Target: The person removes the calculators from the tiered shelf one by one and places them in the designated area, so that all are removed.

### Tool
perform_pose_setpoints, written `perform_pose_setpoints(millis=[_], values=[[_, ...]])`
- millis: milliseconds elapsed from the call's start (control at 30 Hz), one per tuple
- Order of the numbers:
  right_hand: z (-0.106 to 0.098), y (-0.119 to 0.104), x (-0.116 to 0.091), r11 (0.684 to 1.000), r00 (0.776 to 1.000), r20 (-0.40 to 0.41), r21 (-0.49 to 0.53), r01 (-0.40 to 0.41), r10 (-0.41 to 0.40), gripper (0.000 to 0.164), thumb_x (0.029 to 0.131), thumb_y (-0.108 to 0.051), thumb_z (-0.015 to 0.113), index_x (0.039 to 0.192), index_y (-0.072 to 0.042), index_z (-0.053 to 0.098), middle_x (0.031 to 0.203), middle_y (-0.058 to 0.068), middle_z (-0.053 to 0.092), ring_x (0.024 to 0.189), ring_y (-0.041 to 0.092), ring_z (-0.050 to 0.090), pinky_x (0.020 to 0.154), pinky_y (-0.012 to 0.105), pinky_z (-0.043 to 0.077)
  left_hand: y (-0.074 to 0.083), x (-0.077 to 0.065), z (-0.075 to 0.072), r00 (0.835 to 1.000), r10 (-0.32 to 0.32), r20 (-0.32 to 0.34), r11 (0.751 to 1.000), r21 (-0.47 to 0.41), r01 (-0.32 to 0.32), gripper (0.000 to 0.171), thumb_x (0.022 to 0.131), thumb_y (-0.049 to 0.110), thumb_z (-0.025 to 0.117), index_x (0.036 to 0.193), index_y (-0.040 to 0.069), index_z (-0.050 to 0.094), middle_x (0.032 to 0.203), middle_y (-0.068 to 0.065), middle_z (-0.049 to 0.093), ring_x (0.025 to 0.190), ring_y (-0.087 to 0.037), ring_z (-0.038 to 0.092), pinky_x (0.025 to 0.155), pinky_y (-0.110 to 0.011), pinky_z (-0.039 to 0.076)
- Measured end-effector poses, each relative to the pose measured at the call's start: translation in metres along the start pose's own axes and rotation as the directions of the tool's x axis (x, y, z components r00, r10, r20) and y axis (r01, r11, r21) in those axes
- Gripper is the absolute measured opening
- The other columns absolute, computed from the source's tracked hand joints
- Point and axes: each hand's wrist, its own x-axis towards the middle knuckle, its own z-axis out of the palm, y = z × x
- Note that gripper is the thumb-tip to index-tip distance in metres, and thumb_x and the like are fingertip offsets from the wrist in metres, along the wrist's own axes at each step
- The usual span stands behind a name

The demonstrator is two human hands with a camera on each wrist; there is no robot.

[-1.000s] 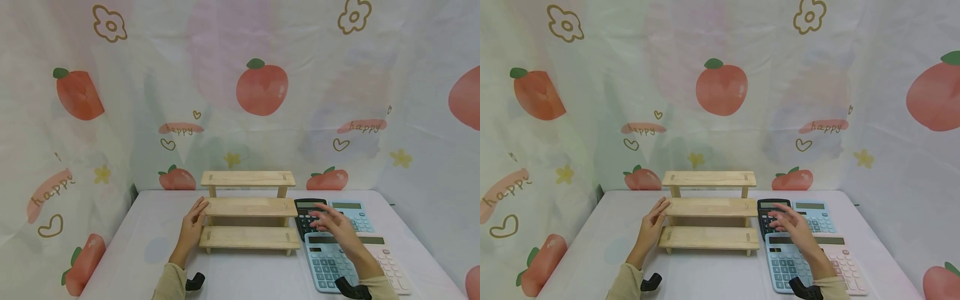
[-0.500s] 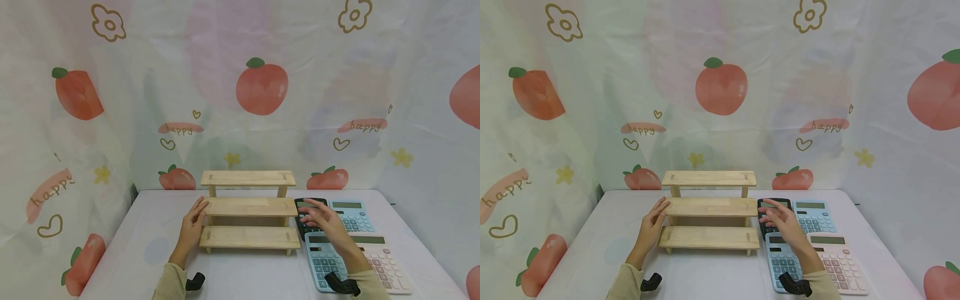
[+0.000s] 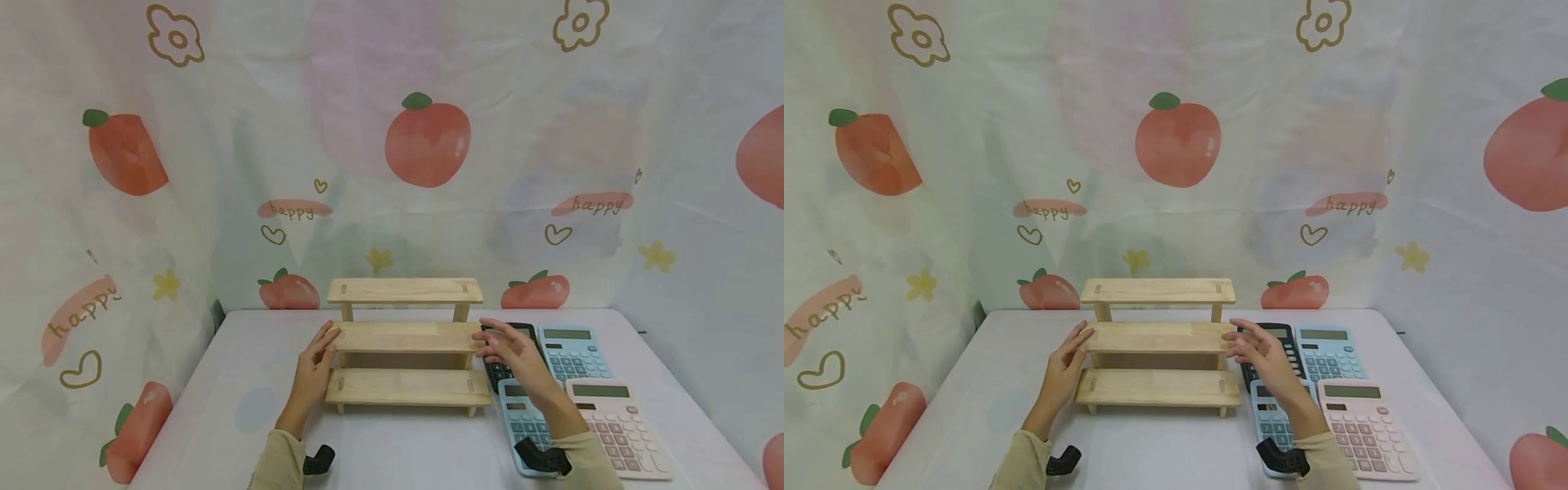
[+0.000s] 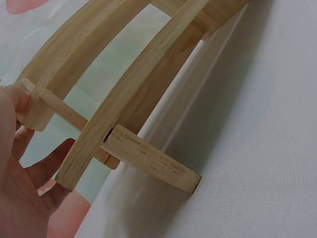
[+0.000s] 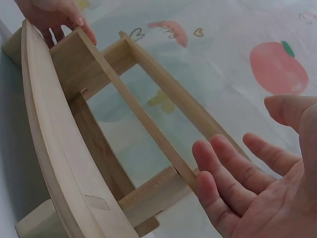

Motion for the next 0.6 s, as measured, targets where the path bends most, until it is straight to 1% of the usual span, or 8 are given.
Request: perform_pose_setpoints(millis=[67, 267, 333, 467, 600], values=[[0.002, 0.0, 0.002, 1.0, 1.0, 0.0, -0.002, 0.005, -0.005, 0.042, 0.108, -0.016, 0.047, 0.147, 0.001, 0.045, 0.118, -0.007, 0.07, 0.093, 0.011, 0.073, 0.083, 0.022, 0.056, 0.0, 0.0, 0.0, 1.0, 0.004, 0.0, 1.0, -0.002, -0.004, 0.037, 0.107, 0.016, 0.05, 0.141, 0.005, 0.06, 0.162, -0.011, 0.039, 0.151, -0.032, 0.035, 0.101, -0.005, 0.036], [0.007, -0.001, 0.005, 1.0, 1.0, -0.008, -0.005, -0.008, 0.008, 0.043, 0.108, -0.017, 0.048, 0.147, 0.001, 0.044, 0.123, 0.015, 0.068, 0.094, 0.013, 0.073, 0.084, 0.022, 0.056, 0.0, 0.0, 0.001, 1.0, 0.007, -0.012, 1.0, -0.009, -0.007, 0.036, 0.106, 0.014, 0.051, 0.139, 0.004, 0.061, 0.161, -0.011, 0.041, 0.151, -0.032, 0.036, 0.1, -0.004, 0.036], [0.008, -0.001, 0.006, 1.0, 1.0, -0.005, -0.001, -0.018, 0.018, 0.044, 0.108, -0.017, 0.048, 0.147, 0.002, 0.044, 0.124, 0.017, 0.068, 0.095, 0.013, 0.073, 0.084, 0.024, 0.056, 0.001, -0.001, 0.002, 1.0, -0.002, -0.016, 1.0, 0.0, 0.002, 0.036, 0.106, 0.012, 0.051, 0.139, 0.004, 0.06, 0.161, -0.011, 0.041, 0.15, -0.032, 0.036, 0.099, -0.004, 0.036], [0.01, -0.001, 0.005, 0.999, 0.999, -0.003, -0.003, -0.034, 0.034, 0.044, 0.108, -0.017, 0.049, 0.147, 0.002, 0.044, 0.123, 0.014, 0.069, 0.095, 0.013, 0.072, 0.085, 0.025, 0.056, 0.002, 0.0, 0.004, 0.999, -0.025, -0.027, 1.0, 0.01, 0.026, 0.036, 0.106, 0.007, 0.049, 0.14, -0.001, 0.059, 0.161, -0.015, 0.04, 0.151, -0.034, 0.035, 0.099, -0.003, 0.035], [0.013, 0.0, 0.006, 1.0, 1.0, -0.01, -0.015, -0.027, 0.026, 0.045, 0.107, -0.016, 0.05, 0.147, 0.004, 0.044, 0.124, 0.023, 0.067, 0.094, 0.012, 0.073, 0.083, 0.024, 0.056, 0.002, 0.001, 0.005, 0.999, -0.026, -0.031, 1.0, 0.008, 0.026, 0.036, 0.106, 0.004, 0.048, 0.14, -0.004, 0.058, 0.161, -0.017, 0.038, 0.151, -0.037, 0.034, 0.098, -0.003, 0.034]])
